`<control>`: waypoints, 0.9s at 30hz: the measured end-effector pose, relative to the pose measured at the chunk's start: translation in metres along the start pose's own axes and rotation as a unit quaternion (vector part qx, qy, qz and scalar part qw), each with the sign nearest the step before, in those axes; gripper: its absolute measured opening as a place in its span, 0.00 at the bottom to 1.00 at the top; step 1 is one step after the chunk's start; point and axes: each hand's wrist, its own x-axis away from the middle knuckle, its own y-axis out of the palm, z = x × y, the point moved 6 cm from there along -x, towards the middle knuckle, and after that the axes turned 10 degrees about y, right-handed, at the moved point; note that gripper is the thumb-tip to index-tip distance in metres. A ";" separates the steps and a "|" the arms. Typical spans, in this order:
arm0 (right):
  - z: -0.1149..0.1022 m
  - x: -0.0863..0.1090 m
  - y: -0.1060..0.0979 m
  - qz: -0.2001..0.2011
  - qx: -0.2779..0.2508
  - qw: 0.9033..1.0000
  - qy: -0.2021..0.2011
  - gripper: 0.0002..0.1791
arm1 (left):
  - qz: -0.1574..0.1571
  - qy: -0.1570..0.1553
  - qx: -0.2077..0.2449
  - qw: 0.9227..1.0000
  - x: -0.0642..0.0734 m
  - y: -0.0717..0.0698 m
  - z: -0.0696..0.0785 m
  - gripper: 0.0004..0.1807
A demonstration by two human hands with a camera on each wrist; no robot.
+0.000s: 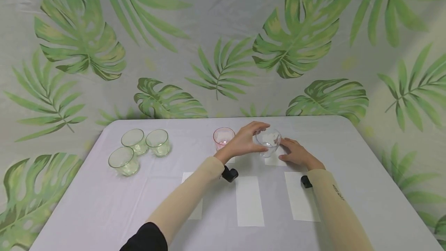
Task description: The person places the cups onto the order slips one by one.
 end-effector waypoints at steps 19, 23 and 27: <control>-0.002 0.000 0.000 0.005 0.001 1.000 -0.010 0.39 | 0.054 -0.067 -0.023 0.996 -0.026 0.044 -0.029 0.38; -0.004 0.001 0.000 0.002 -0.002 1.000 -0.004 0.40 | 0.061 -0.080 -0.018 0.995 -0.027 0.051 -0.031 0.38; -0.003 0.003 -0.001 0.001 -0.006 1.000 0.009 0.40 | 0.064 -0.094 -0.018 0.993 -0.027 0.054 -0.031 0.38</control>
